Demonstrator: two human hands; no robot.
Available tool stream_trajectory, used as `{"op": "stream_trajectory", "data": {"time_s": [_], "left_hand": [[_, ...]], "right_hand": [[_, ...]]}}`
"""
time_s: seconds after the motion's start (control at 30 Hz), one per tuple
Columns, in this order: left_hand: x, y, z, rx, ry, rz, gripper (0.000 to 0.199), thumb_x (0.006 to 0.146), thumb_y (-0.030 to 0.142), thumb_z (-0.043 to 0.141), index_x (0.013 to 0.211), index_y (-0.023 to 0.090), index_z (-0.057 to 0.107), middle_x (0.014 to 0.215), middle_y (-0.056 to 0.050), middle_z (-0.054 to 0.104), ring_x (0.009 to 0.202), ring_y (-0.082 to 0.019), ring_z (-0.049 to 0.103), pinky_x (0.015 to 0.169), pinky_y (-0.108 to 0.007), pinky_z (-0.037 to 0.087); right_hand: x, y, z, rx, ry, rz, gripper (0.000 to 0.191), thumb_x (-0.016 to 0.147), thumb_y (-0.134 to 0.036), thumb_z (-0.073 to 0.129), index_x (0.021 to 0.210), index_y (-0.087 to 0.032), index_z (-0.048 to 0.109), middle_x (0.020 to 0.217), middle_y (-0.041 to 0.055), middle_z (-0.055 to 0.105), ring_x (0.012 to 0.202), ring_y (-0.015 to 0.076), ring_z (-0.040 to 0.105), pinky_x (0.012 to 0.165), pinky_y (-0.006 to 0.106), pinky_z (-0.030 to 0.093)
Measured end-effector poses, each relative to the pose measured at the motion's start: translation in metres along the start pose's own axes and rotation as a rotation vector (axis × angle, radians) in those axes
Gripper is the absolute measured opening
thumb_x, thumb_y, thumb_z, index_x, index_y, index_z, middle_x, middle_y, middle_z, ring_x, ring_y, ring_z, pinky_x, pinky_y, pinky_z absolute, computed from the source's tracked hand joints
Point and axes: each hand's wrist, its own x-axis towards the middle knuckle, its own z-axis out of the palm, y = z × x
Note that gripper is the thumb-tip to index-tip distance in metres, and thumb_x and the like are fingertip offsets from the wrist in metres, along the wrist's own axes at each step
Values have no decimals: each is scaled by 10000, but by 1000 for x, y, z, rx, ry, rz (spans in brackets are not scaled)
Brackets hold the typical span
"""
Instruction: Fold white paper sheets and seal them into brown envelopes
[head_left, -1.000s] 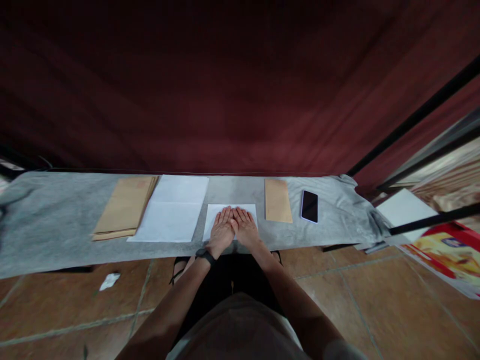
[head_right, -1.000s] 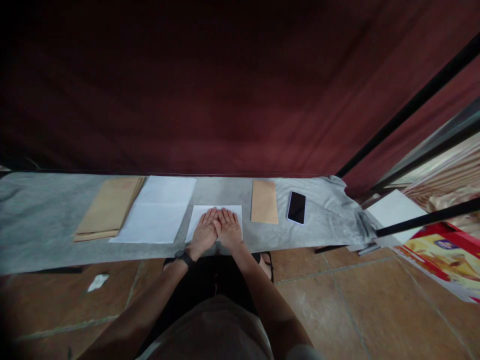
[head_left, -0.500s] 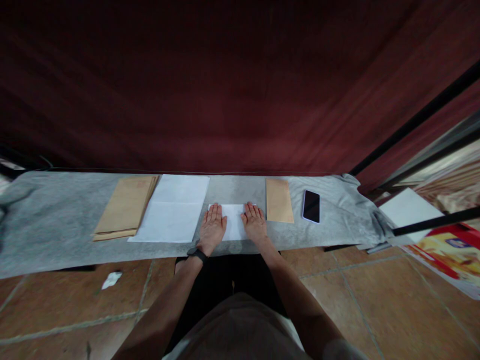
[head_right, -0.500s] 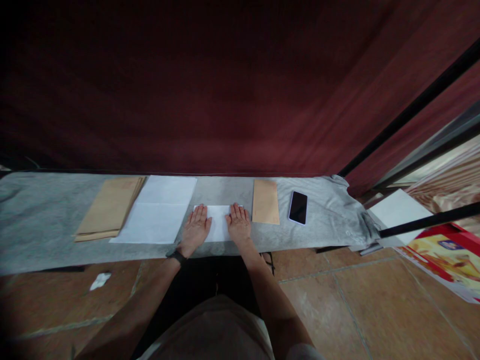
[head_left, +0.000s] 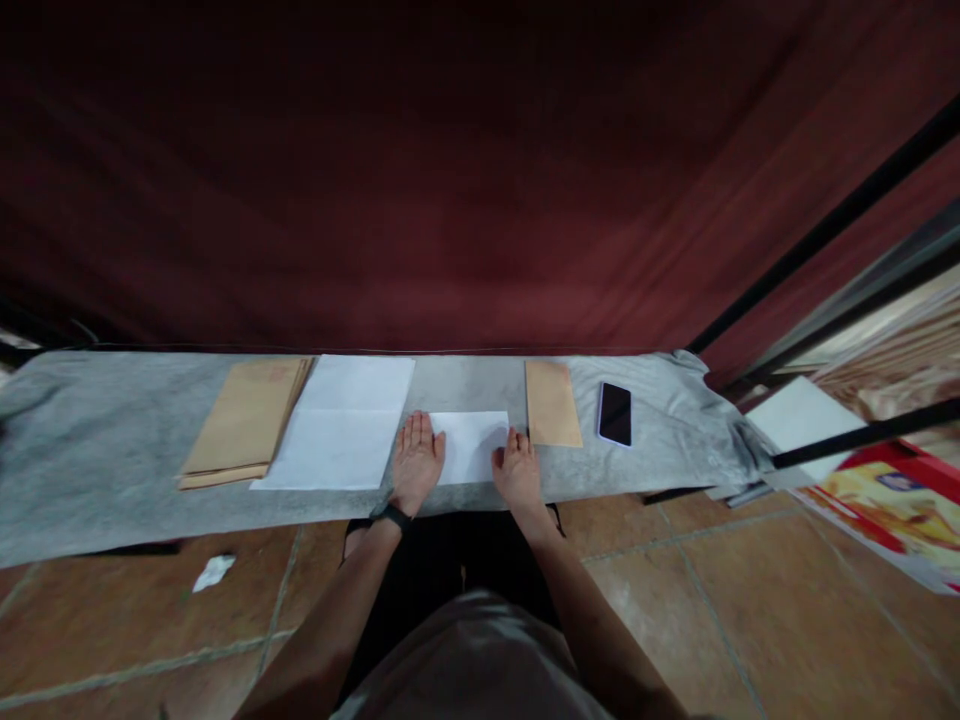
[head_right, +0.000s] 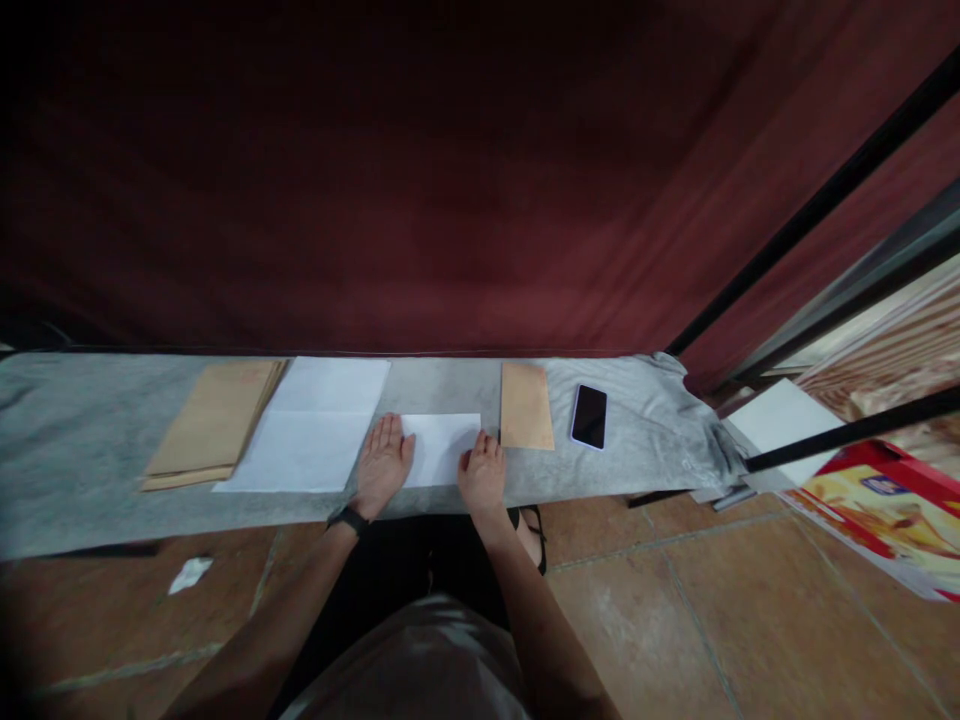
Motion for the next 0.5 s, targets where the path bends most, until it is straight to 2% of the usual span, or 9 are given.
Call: {"op": "stream_trajectory", "data": {"time_s": [0.1,0.27,0.33,0.43,0.5], "left_hand": [[-9,-1,-1,-1,31,15,662,1012,416,261,1484,-28,397,1547,-257,396,1479,-337,332,1209,-516,270],[-31,0,-1,-15,72,13,638,1012,436,286,1515,55,385,1562,-205,400,1480,-319,338,1207,-532,276],[-36,0,-2,-26,68,9,636,1010,434,297,1513,56,389,1564,-206,395,1480,-318,336,1212,-532,269],[-38,1,-6,-63,54,6,637,1009,431,304,1505,41,396,1562,-221,391,1478,-327,337,1213,-539,264],[-36,0,-9,-110,57,-2,631,1011,431,308,1515,58,381,1568,-213,387,1480,-321,337,1211,-544,270]], "right_hand": [[0,-2,-3,12,-22,69,487,932,-252,515,1372,-42,521,1190,239,659,1059,307,652,906,404,515],[8,0,-3,151,-83,178,361,885,-249,587,1191,-60,607,1085,251,691,1005,320,687,852,400,530],[11,3,-3,202,-84,186,283,874,-251,600,1111,-101,638,996,207,726,929,290,709,786,354,538],[17,7,-5,294,-96,149,139,882,-244,573,940,-180,682,803,79,746,746,213,712,651,267,518],[22,7,-11,364,-94,110,173,903,-251,528,861,-201,688,723,20,728,679,182,693,601,239,500]]}}
